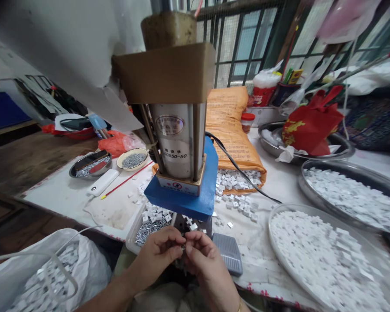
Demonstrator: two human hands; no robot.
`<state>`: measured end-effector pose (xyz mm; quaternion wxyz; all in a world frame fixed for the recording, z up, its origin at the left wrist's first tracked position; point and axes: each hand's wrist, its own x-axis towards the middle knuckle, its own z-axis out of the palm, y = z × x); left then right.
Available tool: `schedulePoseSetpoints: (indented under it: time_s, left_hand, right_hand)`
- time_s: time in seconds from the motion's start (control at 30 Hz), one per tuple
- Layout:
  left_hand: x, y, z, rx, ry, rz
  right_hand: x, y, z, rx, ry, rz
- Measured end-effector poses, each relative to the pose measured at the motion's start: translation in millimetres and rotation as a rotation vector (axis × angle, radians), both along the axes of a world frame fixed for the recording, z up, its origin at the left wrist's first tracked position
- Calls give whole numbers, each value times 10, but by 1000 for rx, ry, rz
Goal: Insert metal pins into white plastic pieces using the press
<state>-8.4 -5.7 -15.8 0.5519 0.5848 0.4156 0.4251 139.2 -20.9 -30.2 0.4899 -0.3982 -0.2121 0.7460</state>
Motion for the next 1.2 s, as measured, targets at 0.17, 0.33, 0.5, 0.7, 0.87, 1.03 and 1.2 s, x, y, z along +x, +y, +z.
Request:
schedulePoseSetpoints:
  time_s: [0.17,0.33,0.5,0.7,0.87,1.03,1.2]
  left_hand:
    - [0,-2,-13,134,128,-4]
    - [5,-13,41,122,227,-3]
    - [7,-25,62,92,242,-15]
    - [9,-29,40,53,227,-7]
    - [18,-40,9,27,189,-9]
    - [21,-50,16,-14,163,-8]
    - [20,-50,31,-14,148,-7]
  right_hand:
    - [-12,0,39,-11,14,16]
    - [-22,8,2,-19,1,12]
    - [-21,11,-41,-23,11,26]
    - [-12,1,-25,-10,49,23]
    - [-16,14,2,-3,70,20]
    - [-21,1,9,-2,83,15]
    - [-17,-3,-22,5,71,23]
